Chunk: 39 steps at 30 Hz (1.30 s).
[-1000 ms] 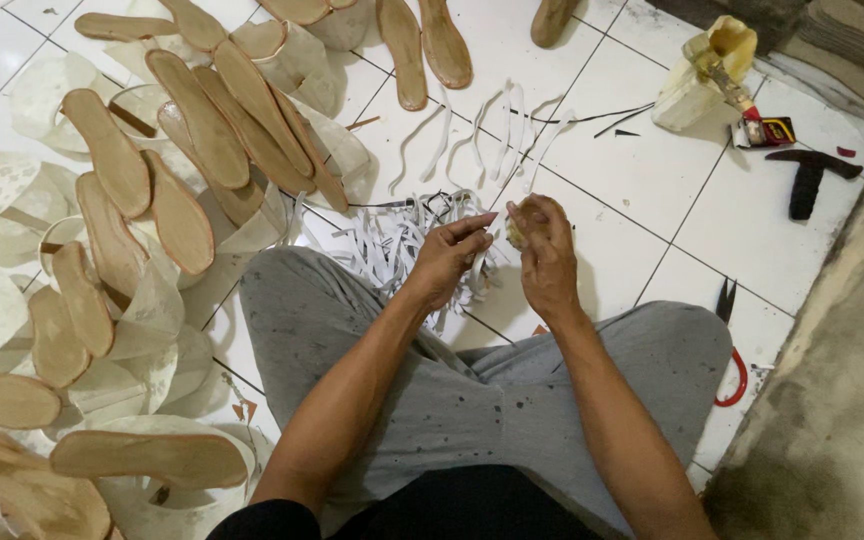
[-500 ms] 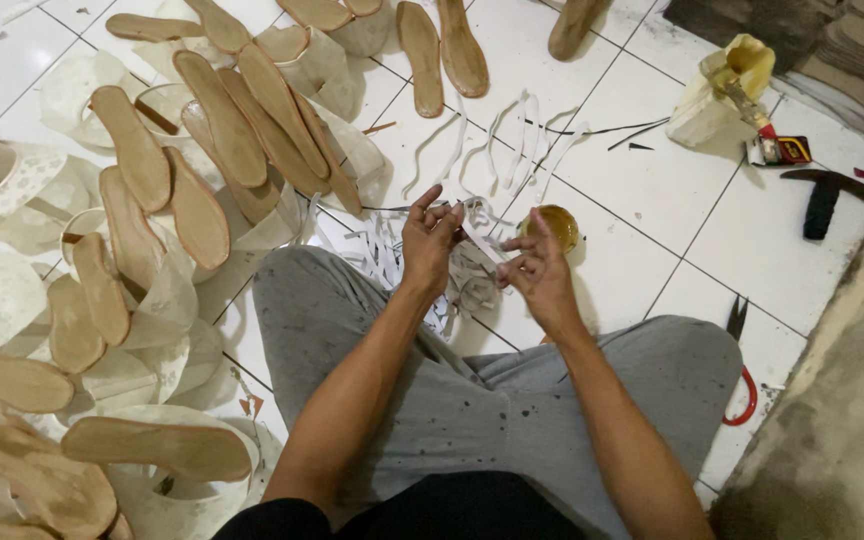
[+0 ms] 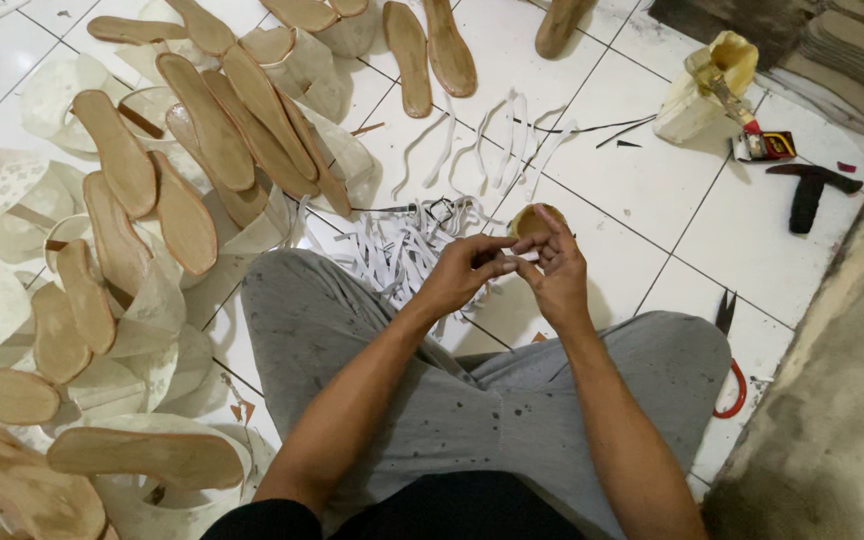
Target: The person sits cross-legged on the floor surrounded by many sandal soles and white strap pieces. They take white straps one at a time, dip or press them into a bowl of glue, work the glue along the strap by hand, and set the coated strap aside on the floor.
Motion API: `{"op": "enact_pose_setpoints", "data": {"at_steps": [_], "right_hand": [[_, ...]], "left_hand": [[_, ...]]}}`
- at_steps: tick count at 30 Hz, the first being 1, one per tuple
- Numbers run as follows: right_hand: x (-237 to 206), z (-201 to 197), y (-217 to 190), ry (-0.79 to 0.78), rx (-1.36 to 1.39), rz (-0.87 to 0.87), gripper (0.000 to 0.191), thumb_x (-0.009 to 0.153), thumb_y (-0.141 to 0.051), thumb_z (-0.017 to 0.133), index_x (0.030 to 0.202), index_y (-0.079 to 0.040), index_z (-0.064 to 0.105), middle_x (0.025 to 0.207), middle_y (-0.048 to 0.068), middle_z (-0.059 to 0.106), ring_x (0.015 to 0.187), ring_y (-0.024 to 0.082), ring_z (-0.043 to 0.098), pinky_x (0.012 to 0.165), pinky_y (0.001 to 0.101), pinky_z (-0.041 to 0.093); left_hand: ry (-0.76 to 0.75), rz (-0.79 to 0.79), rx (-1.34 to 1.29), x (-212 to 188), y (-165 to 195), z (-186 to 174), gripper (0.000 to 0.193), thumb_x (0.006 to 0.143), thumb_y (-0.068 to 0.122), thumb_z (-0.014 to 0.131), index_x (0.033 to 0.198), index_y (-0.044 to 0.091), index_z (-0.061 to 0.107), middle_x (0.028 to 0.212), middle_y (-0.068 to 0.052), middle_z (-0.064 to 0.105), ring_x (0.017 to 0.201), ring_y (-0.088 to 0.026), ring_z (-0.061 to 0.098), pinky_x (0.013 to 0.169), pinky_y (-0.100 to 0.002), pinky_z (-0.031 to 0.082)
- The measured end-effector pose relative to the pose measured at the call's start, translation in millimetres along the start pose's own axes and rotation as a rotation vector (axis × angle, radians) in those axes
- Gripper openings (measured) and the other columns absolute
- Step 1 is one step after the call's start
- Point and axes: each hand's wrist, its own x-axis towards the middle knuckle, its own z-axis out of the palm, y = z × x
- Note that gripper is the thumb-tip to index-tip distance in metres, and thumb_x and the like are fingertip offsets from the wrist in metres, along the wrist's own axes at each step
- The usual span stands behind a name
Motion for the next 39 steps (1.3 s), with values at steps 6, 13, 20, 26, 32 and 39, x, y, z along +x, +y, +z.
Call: {"op": "enact_pose_setpoints", "data": {"at_steps": [6,13,20,26,32,39], "right_hand": [[4.7,-8.2,12.9,0.073,-0.16,0.13,0.05,0.1,0.002,0.063,0.148,-0.012,0.055,0.108,0.007,0.066,0.096,0.018,0.069,0.082,0.0337,0.061],[15.3,-23.4,24.6,-0.051,-1.117,0.006,0.067,0.076,0.013,0.056,0.138,-0.01,0.065,0.155,0.024,0.041,0.135,0.044,0.036,0.106,0.053,0.043],[9.8,-27.5,31.0,-0.035,-1.209,0.047,0.043,0.084,0.006,0.057,0.121,-0.007,0.075,0.163,0.02,0.036,0.146,0.043,0.034,0.112,0.0544,0.035],[12.4,-23.8,29.0,-0.064,-1.31,-0.026,0.039,0.075,0.006,0.06,0.107,-0.006,0.078,0.16,0.02,0.04,0.145,0.045,0.031,0.113,0.055,0.031],[-1.9,-20.2,10.8,-0.024,-0.936,-0.125,0.038,0.087,0.009,0.056,0.113,-0.012,0.073,0.147,0.01,0.058,0.143,0.036,0.049,0.121,0.0497,0.04],[-0.3,5.9,-10.2,-0.104,-0.426,-0.479,0.052,0.088,0.016,0.047,0.129,-0.012,0.061,0.157,0.012,0.05,0.148,0.035,0.047,0.127,0.0409,0.037]], "left_hand": [[-0.008,-0.101,0.194,3.7,-25.6,-8.2,0.035,0.091,0.015,0.075,0.122,-0.001,0.074,0.089,-0.008,0.077,0.079,-0.011,0.068,0.071,-0.027,0.055],[0.118,-0.145,-0.239,10.0,-29.3,-14.6,0.035,0.096,0.016,0.072,0.123,-0.007,0.071,0.082,-0.001,0.067,0.07,-0.008,0.056,0.065,-0.025,0.049],[0.14,-0.143,-0.315,6.9,-9.9,-14.9,0.035,0.095,0.011,0.071,0.127,-0.004,0.069,0.083,0.001,0.066,0.072,-0.007,0.054,0.065,-0.024,0.048],[0.13,-0.121,-0.397,8.2,-12.4,-15.0,0.035,0.094,0.01,0.073,0.126,-0.003,0.07,0.085,0.0,0.067,0.072,-0.008,0.057,0.066,-0.024,0.05],[0.146,-0.131,-0.446,9.1,-21.2,-17.2,0.031,0.094,0.01,0.074,0.123,-0.002,0.072,0.085,0.0,0.068,0.072,-0.008,0.058,0.066,-0.024,0.05],[0.113,-0.121,-0.518,13.5,-28.8,-14.8,0.03,0.095,0.009,0.072,0.123,-0.003,0.072,0.086,-0.001,0.068,0.073,-0.008,0.057,0.067,-0.024,0.049]]}}
